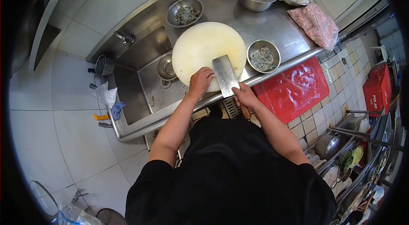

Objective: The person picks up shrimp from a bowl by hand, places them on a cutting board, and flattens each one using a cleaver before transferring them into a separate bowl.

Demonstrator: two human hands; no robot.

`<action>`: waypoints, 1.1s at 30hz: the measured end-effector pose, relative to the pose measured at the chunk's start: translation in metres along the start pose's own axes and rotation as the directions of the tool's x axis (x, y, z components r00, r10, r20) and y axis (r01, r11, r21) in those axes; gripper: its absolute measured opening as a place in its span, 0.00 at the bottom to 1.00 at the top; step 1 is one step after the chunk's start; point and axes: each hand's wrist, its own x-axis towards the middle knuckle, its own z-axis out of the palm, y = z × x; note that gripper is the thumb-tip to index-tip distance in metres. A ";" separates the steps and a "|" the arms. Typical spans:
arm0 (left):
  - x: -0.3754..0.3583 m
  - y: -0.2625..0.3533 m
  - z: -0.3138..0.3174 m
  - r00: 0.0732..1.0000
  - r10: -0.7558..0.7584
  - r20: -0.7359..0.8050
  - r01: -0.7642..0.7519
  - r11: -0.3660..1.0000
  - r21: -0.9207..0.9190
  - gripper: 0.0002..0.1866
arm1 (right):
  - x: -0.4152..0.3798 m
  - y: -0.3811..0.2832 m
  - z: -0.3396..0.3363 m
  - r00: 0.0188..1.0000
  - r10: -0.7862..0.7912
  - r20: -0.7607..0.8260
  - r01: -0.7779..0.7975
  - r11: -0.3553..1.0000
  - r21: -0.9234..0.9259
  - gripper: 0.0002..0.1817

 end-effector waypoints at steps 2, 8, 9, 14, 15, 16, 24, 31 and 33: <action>-0.004 0.004 0.001 1.000 -0.011 -0.027 0.011 1.000 0.001 0.10 | 0.000 -0.004 0.000 1.000 -0.008 0.001 0.008 1.000 0.002 0.11; -0.021 0.011 0.002 0.997 -0.033 -0.064 0.034 0.999 0.001 0.12 | -0.016 0.001 -0.011 0.999 -0.017 0.046 0.021 0.995 -0.095 0.11; -0.024 0.013 0.001 0.998 -0.021 -0.061 0.021 1.000 0.011 0.12 | -0.020 0.000 -0.012 0.998 -0.007 0.062 0.013 0.995 -0.095 0.11; -0.032 0.011 0.005 0.997 0.041 -0.067 -0.036 0.996 0.078 0.12 | -0.027 -0.007 -0.013 0.996 0.003 0.085 0.009 0.991 -0.132 0.11; -0.033 0.011 0.006 0.993 0.071 -0.099 -0.061 0.994 0.094 0.11 | -0.027 -0.009 -0.013 0.996 -0.001 0.089 0.013 0.992 -0.129 0.11; -0.033 0.010 0.006 0.993 0.071 -0.098 -0.061 0.994 0.095 0.11 | -0.026 -0.010 -0.013 0.996 0.000 0.089 0.012 0.992 -0.128 0.11; -0.030 0.007 0.004 0.995 0.083 -0.049 -0.078 0.992 0.099 0.11 | -0.011 -0.020 -0.017 0.995 0.039 0.095 -0.013 0.964 -0.264 0.12; -0.029 0.005 0.002 0.995 0.087 -0.038 -0.084 0.994 0.076 0.12 | 0.003 -0.026 -0.024 0.992 0.023 0.124 0.016 0.951 -0.309 0.14; -0.030 0.006 0.002 0.996 0.081 -0.026 -0.079 0.994 0.069 0.12 | 0.002 -0.029 -0.027 0.990 0.018 0.142 0.031 0.941 -0.337 0.14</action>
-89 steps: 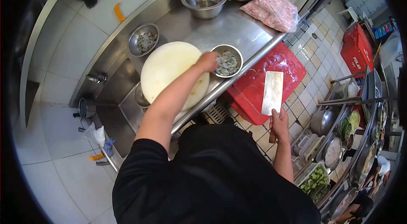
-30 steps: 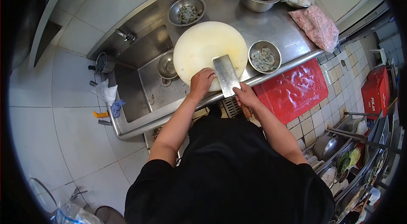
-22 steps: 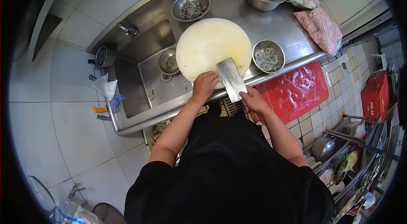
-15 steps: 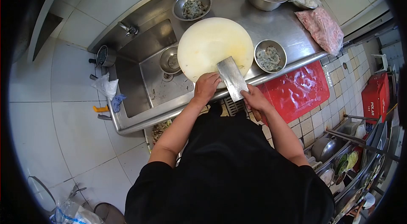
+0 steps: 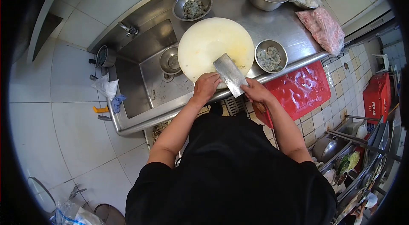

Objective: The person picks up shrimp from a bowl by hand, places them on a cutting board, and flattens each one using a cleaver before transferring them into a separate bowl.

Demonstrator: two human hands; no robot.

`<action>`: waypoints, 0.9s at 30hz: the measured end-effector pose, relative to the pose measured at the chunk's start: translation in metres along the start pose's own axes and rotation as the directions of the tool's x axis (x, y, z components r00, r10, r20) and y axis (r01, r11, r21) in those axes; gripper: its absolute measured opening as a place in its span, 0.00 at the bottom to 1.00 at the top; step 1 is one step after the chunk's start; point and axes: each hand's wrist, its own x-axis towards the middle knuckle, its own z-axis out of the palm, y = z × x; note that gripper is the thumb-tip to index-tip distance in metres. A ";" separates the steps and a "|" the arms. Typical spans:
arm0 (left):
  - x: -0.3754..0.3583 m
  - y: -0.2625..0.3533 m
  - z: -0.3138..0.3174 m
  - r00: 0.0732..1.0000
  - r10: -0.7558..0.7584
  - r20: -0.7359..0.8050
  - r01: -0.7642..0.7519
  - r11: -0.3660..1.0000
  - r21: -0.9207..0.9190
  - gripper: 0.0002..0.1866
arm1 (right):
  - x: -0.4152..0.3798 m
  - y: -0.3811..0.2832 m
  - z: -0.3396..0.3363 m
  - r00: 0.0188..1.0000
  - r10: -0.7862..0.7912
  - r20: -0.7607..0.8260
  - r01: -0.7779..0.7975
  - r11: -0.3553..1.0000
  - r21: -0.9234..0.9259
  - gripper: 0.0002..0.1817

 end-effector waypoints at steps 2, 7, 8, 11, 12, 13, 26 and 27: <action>0.000 0.001 -0.001 1.000 -0.002 -0.002 0.002 1.000 0.008 0.12 | -0.003 -0.003 -0.004 1.000 0.010 0.017 -0.010 1.000 -0.010 0.14; -0.001 0.001 -0.001 1.000 0.011 -0.003 -0.011 1.000 0.006 0.12 | -0.015 0.002 -0.014 0.997 0.052 0.061 -0.051 0.999 -0.015 0.13; -0.002 0.001 -0.001 1.000 0.007 -0.012 -0.008 1.000 -0.013 0.12 | -0.020 0.005 -0.015 0.998 0.043 0.040 -0.042 0.999 -0.025 0.14; 0.002 0.003 -0.005 1.000 0.005 0.008 -0.005 0.999 -0.033 0.12 | -0.034 0.013 -0.017 0.998 0.008 -0.059 -0.015 0.993 -0.119 0.15; 0.004 0.005 -0.010 0.999 0.005 0.036 -0.003 0.999 -0.035 0.12 | -0.040 0.016 -0.016 0.991 -0.023 -0.133 -0.005 0.979 -0.203 0.16; 0.008 0.008 -0.013 0.999 0.008 0.038 -0.007 0.999 -0.035 0.12 | -0.046 0.018 -0.015 0.990 -0.023 -0.137 -0.005 0.980 -0.201 0.16; 0.122 -0.063 -0.051 0.967 0.057 0.248 -0.063 0.998 0.019 0.06 | -0.134 0.039 -0.034 0.834 -0.015 -0.552 0.068 0.995 0.077 0.10; 0.145 -0.066 -0.065 0.983 -0.032 0.182 0.029 0.999 0.021 0.07 | -0.140 0.044 -0.035 0.799 -0.010 -0.601 0.121 0.982 0.144 0.09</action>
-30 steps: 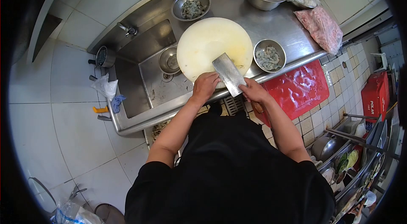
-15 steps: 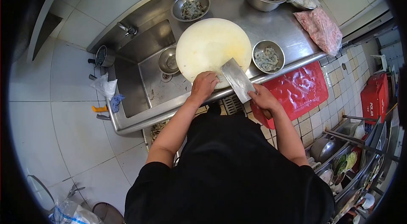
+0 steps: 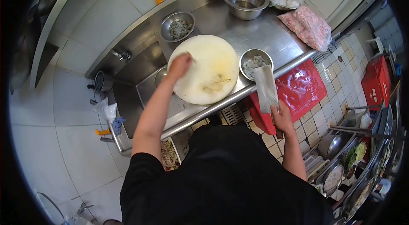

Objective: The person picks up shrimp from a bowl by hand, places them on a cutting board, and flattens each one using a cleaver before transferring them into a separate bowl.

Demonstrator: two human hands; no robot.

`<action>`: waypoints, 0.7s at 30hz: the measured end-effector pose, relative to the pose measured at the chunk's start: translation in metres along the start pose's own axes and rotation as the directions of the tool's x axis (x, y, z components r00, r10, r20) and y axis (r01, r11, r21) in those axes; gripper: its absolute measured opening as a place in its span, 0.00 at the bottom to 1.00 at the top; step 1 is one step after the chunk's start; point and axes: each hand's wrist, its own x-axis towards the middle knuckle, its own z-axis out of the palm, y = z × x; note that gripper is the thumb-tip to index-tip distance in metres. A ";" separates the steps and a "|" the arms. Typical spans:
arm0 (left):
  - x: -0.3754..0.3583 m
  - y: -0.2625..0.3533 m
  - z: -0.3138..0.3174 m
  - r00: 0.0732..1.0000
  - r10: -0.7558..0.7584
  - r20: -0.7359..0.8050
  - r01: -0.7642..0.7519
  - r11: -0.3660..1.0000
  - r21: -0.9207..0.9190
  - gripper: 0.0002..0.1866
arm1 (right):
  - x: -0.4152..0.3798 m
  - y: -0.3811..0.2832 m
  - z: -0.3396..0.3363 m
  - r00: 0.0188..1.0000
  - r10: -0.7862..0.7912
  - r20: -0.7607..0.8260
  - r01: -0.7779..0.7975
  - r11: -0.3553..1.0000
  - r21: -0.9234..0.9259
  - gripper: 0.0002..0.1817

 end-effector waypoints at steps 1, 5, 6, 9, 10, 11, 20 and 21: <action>0.024 -0.004 -0.017 0.994 -0.095 -0.047 0.099 0.989 0.108 0.10 | -0.004 0.004 -0.006 1.000 0.006 -0.018 -0.006 1.000 0.004 0.09; 0.081 0.009 -0.029 0.930 -0.003 -0.366 0.094 0.968 0.231 0.14 | -0.021 0.022 -0.025 0.989 0.026 -0.143 -0.012 0.996 0.093 0.08; 0.090 0.016 -0.024 0.882 0.099 -0.460 0.066 0.942 0.330 0.15 | -0.025 0.027 -0.028 0.982 0.038 -0.185 -0.017 0.993 0.116 0.08; 0.103 0.070 0.027 0.958 0.203 -0.204 -0.175 0.974 0.146 0.16 | -0.039 0.047 -0.037 0.964 0.070 -0.257 -0.026 0.985 0.173 0.08; 0.105 0.086 0.056 0.981 0.177 -0.073 -0.175 0.984 0.041 0.16 | -0.044 0.049 -0.039 0.959 0.079 -0.272 -0.030 0.984 0.178 0.08; 0.106 0.103 0.086 0.985 0.162 0.061 -0.158 0.985 -0.064 0.16 | -0.048 0.051 -0.040 0.951 0.100 -0.293 -0.042 0.979 0.198 0.07; 0.103 0.167 0.220 0.917 0.077 0.392 -0.130 0.986 0.109 0.34 | -0.081 0.053 -0.043 0.922 0.167 -0.350 -0.068 0.958 0.279 0.07; 0.105 0.171 0.220 0.917 0.084 0.391 -0.134 0.986 0.103 0.34 | -0.084 0.055 -0.042 0.920 0.165 -0.356 -0.066 0.959 0.275 0.07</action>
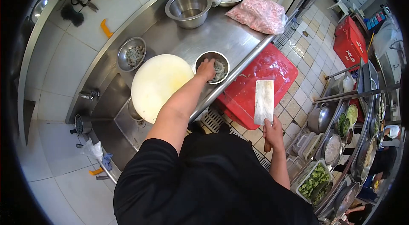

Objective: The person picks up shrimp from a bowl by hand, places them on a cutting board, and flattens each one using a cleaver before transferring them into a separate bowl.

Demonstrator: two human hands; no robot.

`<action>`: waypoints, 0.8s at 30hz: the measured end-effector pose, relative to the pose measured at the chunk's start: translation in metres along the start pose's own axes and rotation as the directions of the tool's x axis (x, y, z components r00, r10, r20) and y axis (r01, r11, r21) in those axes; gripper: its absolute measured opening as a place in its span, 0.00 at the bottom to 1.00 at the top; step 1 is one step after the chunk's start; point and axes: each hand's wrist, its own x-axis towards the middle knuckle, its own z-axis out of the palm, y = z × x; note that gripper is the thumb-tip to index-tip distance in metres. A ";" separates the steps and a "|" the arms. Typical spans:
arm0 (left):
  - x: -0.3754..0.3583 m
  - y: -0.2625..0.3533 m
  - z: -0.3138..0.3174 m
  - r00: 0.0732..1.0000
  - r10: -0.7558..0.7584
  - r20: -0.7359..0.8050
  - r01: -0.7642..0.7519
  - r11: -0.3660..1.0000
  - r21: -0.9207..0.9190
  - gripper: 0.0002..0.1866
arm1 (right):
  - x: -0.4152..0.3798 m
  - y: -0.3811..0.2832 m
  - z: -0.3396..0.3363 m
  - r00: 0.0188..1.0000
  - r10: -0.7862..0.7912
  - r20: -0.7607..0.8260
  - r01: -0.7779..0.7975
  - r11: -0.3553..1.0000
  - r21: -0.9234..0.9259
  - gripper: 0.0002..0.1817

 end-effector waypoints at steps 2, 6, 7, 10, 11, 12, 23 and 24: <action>0.001 0.002 -0.005 0.992 -0.099 0.083 0.098 0.995 0.014 0.30 | -0.006 0.005 -0.001 1.000 0.028 0.001 -0.028 0.999 0.024 0.07; 0.004 -0.005 0.002 0.998 -0.031 0.050 0.027 0.996 0.082 0.18 | -0.011 0.014 -0.005 0.997 0.076 0.011 -0.076 0.997 -0.006 0.08; 0.005 -0.006 0.005 0.998 -0.034 0.046 0.031 0.996 0.078 0.18 | -0.010 0.015 -0.006 0.998 0.063 0.024 -0.063 0.998 -0.008 0.08; 0.002 -0.009 0.013 0.999 0.002 -0.054 -0.001 1.000 0.025 0.14 | -0.006 0.010 -0.008 0.995 0.083 0.051 -0.082 0.996 -0.033 0.08; 0.001 -0.010 0.016 0.995 0.019 -0.102 -0.024 0.999 -0.048 0.11 | -0.004 0.007 -0.008 0.995 0.082 0.058 -0.079 0.996 -0.040 0.08; 0.000 -0.008 0.014 0.994 0.012 -0.106 -0.017 0.999 -0.052 0.11 | -0.002 0.003 -0.008 0.996 0.062 0.066 -0.058 0.997 -0.054 0.07; -0.070 -0.014 -0.073 0.948 -0.301 -0.102 0.086 0.551 -0.830 0.05 | 0.032 -0.009 0.007 0.983 -0.008 0.183 0.020 0.998 -0.062 0.06; -0.086 -0.022 -0.077 0.933 -0.335 -0.130 0.037 0.451 -0.892 0.06 | 0.035 -0.009 0.010 0.979 -0.007 0.206 0.020 0.998 -0.063 0.06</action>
